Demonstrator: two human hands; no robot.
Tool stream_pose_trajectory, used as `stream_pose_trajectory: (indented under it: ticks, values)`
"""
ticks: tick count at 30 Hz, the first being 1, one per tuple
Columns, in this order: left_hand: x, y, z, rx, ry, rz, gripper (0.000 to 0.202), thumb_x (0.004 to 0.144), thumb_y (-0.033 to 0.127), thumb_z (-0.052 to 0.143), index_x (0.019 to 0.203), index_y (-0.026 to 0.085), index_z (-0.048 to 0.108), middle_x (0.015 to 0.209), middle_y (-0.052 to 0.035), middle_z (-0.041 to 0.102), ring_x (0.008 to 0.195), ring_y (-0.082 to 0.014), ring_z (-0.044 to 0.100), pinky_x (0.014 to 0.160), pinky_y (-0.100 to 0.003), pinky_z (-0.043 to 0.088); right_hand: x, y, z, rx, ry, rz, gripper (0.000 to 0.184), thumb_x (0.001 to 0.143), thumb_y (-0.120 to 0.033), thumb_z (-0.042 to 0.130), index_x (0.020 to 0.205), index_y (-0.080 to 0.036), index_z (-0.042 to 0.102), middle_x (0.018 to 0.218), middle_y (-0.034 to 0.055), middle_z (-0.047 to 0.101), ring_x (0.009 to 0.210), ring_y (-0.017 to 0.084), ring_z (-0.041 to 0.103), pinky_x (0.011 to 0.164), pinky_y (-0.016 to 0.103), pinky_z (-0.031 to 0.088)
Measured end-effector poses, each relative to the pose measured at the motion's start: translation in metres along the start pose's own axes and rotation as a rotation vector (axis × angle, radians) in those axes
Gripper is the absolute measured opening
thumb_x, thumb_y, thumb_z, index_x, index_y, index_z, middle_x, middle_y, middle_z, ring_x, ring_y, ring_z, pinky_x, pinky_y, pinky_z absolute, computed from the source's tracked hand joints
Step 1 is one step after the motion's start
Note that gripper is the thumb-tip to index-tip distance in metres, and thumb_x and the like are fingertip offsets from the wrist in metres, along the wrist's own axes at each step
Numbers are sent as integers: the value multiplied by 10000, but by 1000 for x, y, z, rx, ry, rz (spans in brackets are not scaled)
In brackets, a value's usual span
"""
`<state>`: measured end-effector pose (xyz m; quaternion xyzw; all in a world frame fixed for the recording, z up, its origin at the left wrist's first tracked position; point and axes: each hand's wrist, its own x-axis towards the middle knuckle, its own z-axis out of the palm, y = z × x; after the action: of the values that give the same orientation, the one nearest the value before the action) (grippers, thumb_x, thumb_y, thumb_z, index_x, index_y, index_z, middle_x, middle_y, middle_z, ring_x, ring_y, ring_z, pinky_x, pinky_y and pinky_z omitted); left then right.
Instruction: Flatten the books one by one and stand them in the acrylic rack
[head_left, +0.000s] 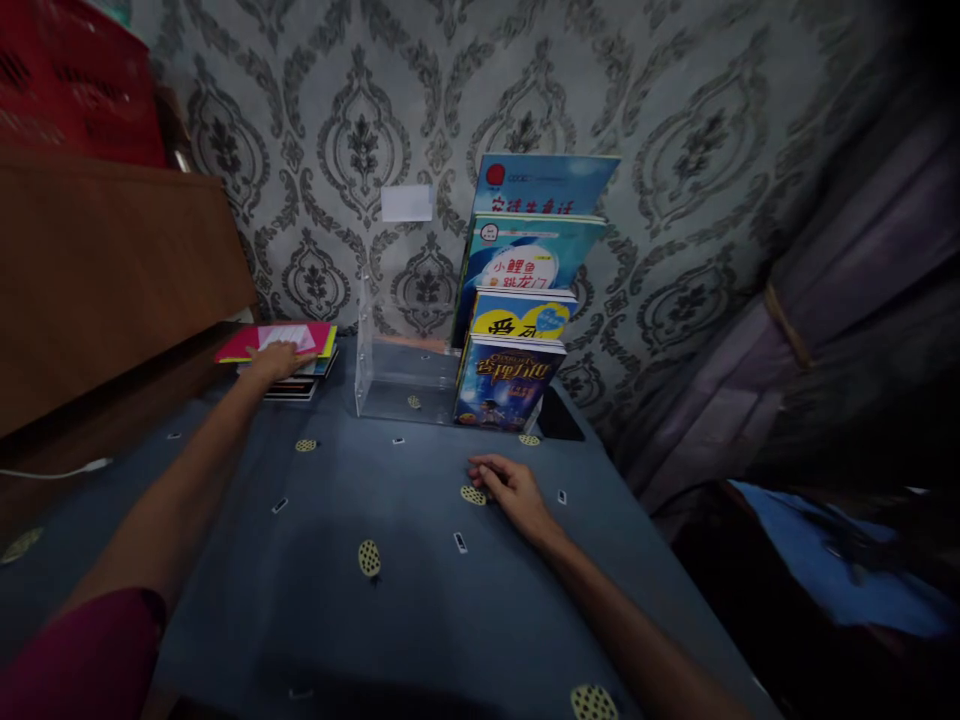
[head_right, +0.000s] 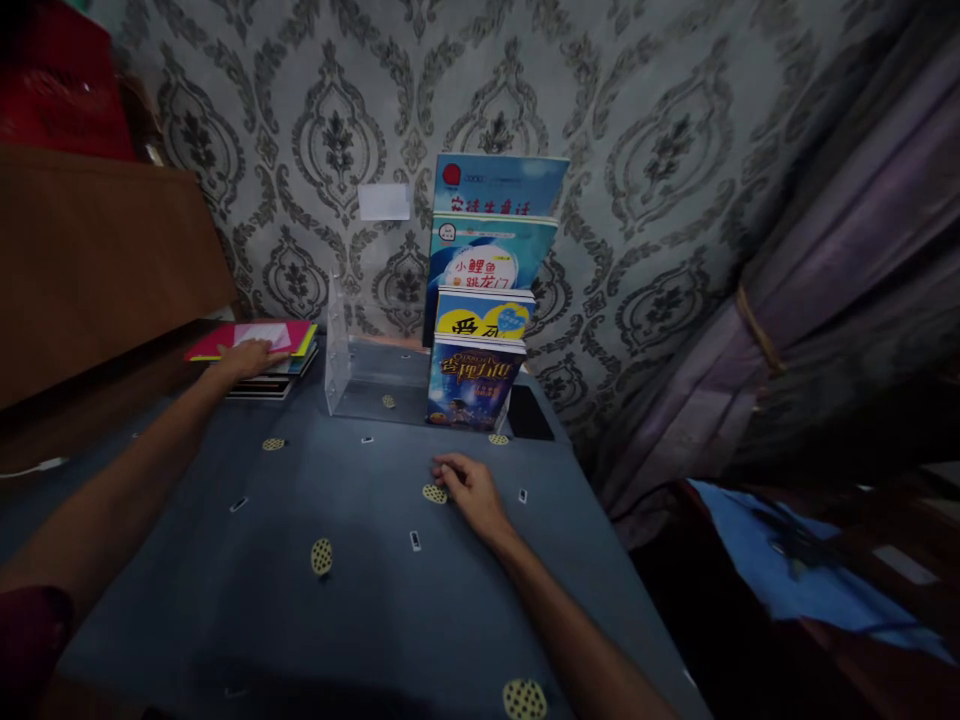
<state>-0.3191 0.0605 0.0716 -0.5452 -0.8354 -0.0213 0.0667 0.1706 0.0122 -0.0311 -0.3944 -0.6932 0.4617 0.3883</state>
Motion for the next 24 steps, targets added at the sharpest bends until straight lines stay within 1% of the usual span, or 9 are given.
stream_pose_trajectory:
  ticks: [2,5,7,10,13,16,18,22,24]
  values:
    - [-8,-5,0,61,21,54,599,985,614,396,1255,132,627,1378,-244,609,1296,-390,537,1069,-654,386,0,-1,1,-10,-4,-17,380,809,-455,626,1014,-164,760,871,85,789,752,203,735,617,301,560]
    - [-18,-10,0,142,43,99,469,977,508,478,1265,161,609,1360,-203,632,1276,-348,551,1050,-554,430,1,-1,2,-29,-2,-50,364,805,-442,626,996,-165,767,839,74,787,735,202,731,645,314,570]
    - [-22,-11,-1,164,48,111,407,980,432,477,1256,165,613,1317,-189,660,1245,-328,576,1020,-477,456,2,0,2,-36,-8,-66,359,810,-428,615,1000,-164,767,840,72,789,731,200,730,665,320,574]
    - [-26,-10,-4,185,49,123,394,1002,366,413,1236,136,632,1248,-208,686,1192,-325,618,956,-404,484,3,3,2,-44,-25,-79,359,817,-410,592,1011,-162,764,847,73,789,726,198,729,670,319,572]
    - [-33,-8,-7,207,56,132,418,1021,304,336,1222,106,644,1229,-234,685,1162,-332,640,918,-394,498,4,6,3,-57,-21,-93,351,806,-391,582,999,-161,764,821,67,782,714,195,724,668,313,566]
    - [-47,-6,-8,218,63,142,391,996,199,328,1200,99,647,1219,-231,689,1147,-314,652,908,-377,505,6,7,4,-62,-14,-112,338,806,-370,570,990,-162,764,819,62,779,709,188,721,678,308,566]
    - [-59,-6,-9,219,69,153,368,976,163,349,1190,105,643,1223,-227,688,1144,-310,653,903,-370,510,6,7,4,-63,-13,-116,325,809,-359,564,976,-164,763,807,56,777,698,187,719,668,305,566]
    - [-87,-8,-9,213,79,167,351,971,145,348,1199,99,611,1227,-228,679,1126,-310,658,886,-364,519,7,6,5,-60,-16,-118,289,797,-309,572,961,-166,762,798,53,779,686,186,720,655,298,570]
    - [-102,-10,-8,203,76,182,351,971,134,339,1213,98,591,1252,-220,668,1136,-299,653,901,-352,513,8,6,6,-63,-17,-127,274,795,-287,579,961,-171,764,803,52,783,689,187,724,664,299,576]
